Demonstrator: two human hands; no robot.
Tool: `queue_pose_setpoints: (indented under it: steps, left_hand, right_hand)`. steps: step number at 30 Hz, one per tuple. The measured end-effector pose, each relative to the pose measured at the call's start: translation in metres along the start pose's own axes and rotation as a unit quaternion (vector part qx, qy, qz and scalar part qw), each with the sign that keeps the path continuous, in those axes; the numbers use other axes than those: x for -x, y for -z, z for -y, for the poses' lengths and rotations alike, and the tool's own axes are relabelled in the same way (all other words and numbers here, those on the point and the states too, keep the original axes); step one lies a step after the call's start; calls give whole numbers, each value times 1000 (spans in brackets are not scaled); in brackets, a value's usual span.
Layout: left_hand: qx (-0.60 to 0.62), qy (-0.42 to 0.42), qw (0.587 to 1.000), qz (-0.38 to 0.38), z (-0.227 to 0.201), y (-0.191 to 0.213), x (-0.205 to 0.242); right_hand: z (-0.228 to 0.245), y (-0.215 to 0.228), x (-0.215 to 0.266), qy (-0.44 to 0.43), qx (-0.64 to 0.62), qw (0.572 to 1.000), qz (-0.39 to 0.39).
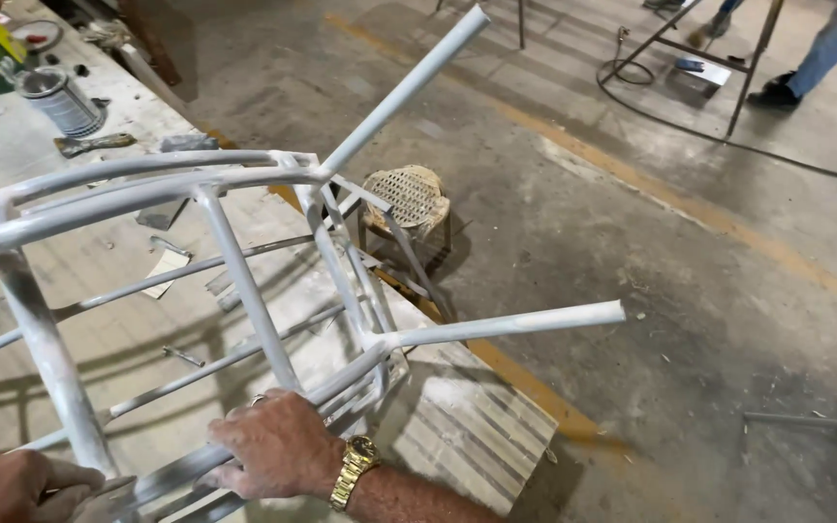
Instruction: Sanding the white metal frame of a chair to prepare it for painting.
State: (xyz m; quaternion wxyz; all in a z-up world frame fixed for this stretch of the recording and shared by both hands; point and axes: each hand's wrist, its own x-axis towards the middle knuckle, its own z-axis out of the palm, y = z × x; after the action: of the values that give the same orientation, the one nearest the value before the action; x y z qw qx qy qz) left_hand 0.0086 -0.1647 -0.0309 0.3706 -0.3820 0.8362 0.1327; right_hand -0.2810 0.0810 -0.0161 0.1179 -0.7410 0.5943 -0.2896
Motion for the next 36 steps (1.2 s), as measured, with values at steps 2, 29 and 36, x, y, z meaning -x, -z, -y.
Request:
queue_pose_setpoints:
  steps: [2, 29, 36]
  left_hand:
    - [-8, 83, 997, 10, -41, 23, 23]
    - [20, -38, 999, -8, 26, -10, -30]
    - [55, 105, 993, 19, -59, 31, 27]
  right_hand:
    - [-2, -4, 0, 11, -3, 1000, 8]
    - [-4, -12, 2, 25, -4, 999, -19]
    - [-2, -15, -1, 17, 2, 1000, -7]
